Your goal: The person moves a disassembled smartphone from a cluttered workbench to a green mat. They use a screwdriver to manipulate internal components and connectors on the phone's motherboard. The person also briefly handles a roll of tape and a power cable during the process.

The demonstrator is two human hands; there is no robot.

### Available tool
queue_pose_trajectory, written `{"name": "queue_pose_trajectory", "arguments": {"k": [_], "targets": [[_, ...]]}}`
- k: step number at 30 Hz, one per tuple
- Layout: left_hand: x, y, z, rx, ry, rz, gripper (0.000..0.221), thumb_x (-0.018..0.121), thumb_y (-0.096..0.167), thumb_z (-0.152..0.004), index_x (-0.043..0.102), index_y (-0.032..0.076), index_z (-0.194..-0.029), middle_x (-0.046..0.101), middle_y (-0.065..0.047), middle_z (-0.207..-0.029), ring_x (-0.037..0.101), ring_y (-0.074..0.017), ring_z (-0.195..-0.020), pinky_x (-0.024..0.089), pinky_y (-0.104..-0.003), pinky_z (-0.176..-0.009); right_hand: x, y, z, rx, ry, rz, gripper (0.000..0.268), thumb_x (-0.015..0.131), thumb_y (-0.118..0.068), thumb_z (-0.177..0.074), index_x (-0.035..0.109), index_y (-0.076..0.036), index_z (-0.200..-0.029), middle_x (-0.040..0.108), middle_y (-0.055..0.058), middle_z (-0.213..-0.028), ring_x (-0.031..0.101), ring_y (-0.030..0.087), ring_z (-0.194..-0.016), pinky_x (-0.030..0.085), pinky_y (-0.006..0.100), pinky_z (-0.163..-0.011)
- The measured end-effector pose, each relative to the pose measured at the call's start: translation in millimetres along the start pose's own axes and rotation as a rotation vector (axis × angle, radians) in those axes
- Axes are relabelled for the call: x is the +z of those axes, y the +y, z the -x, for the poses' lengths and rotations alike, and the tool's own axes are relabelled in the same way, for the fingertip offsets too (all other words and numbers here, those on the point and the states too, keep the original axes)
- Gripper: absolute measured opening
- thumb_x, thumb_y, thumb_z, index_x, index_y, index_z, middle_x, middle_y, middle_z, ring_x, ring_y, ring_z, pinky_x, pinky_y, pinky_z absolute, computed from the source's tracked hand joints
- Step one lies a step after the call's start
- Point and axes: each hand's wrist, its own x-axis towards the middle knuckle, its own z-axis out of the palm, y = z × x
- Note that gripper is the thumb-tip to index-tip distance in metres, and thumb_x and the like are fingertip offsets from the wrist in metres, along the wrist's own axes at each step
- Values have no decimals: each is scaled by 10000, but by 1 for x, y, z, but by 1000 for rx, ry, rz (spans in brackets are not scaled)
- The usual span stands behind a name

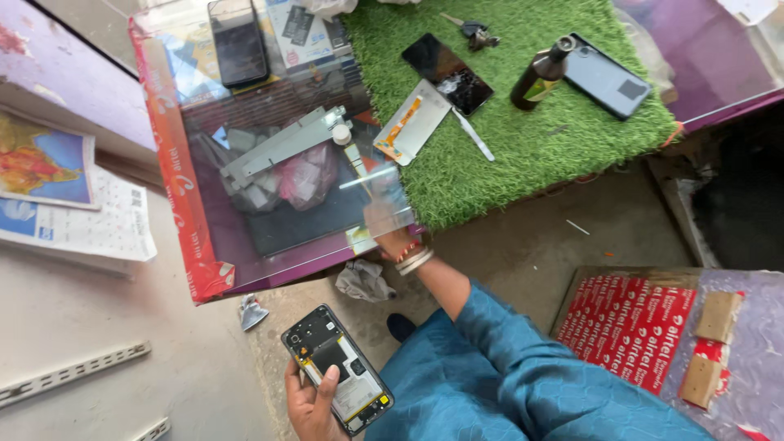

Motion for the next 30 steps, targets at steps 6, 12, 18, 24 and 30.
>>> {"name": "queue_pose_trajectory", "arguments": {"k": [6,12,18,24,30], "targets": [[0,2,-14,33,-56,60,674,632,-59,-851,371,-16,-1471,665,-226,-1237,704,-276,-1063,597,-437,-906,-68,15,173,-224,-370,-581,272,626,-328,-948,685,-63,-933,695,187,-778,678,400,-739,517,524,-693],[12,15,-20,4,-104,89,646,637,-31,-887,377,-1,-1477,673,-211,-1186,707,-238,-1005,598,-405,-870,-181,2,50,-98,549,-460,313,744,-363,-926,750,-168,-1171,636,116,-989,678,304,-775,529,424,-649],[17,19,-10,81,-170,75,653,626,-35,-908,370,-26,-1508,651,-209,-1236,696,-245,-1061,595,-385,-919,-181,13,-70,77,430,-304,315,703,-374,-882,744,-239,-1164,633,66,-1121,705,317,-896,564,448,-768],[-2,1,-9,99,-106,120,650,616,-64,-888,351,-43,-1481,635,-237,-1264,696,-270,-1092,599,-420,-929,-190,45,-57,-2,543,-419,342,750,-419,-886,715,-200,-1145,673,28,-1065,727,284,-910,569,432,-771],[-9,-1,-12,52,-99,68,653,616,-61,-900,355,-29,-1497,649,-246,-1223,696,-271,-1034,595,-420,-893,-183,14,-87,-117,413,-255,402,790,-379,-861,702,-244,-1229,694,62,-1082,711,323,-917,553,461,-758]]}}
